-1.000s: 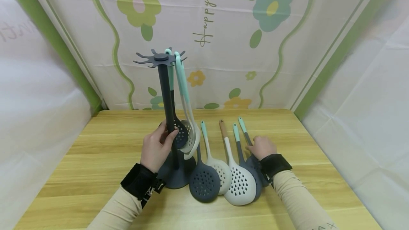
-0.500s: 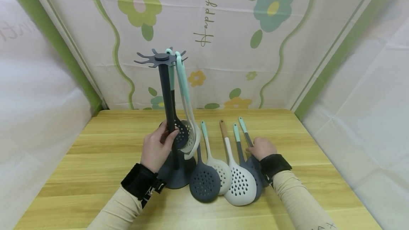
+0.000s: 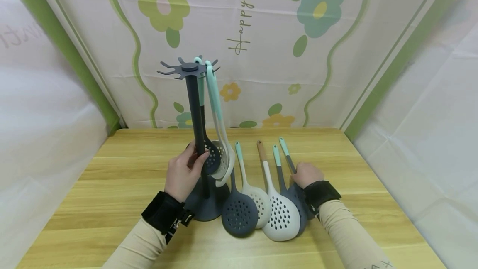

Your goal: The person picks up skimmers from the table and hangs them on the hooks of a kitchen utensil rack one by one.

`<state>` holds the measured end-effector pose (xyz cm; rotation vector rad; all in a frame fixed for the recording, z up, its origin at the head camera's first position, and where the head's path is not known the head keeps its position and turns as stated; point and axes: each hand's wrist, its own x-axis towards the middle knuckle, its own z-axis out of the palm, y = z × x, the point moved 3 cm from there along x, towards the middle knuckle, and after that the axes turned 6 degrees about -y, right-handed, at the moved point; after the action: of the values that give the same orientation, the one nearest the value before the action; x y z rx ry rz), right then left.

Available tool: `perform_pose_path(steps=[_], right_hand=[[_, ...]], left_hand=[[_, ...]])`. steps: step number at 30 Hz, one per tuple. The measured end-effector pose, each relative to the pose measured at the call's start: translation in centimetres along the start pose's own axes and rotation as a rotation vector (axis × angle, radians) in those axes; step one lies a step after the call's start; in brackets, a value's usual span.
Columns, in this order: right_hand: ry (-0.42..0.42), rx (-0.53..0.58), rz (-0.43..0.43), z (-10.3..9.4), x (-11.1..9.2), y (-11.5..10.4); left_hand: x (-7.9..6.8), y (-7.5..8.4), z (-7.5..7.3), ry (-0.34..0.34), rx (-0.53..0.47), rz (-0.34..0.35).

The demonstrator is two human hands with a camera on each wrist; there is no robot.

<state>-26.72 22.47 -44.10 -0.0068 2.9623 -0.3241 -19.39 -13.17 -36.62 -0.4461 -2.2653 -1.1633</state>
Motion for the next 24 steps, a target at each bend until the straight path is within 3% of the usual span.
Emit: perform_pose_path(steps=[24], right_hand=[[0.002,0.065,0.015,-0.42,-0.04,0.71]], left_hand=[[-0.13,0.00,0.10,-0.017,0.015,-0.004]])
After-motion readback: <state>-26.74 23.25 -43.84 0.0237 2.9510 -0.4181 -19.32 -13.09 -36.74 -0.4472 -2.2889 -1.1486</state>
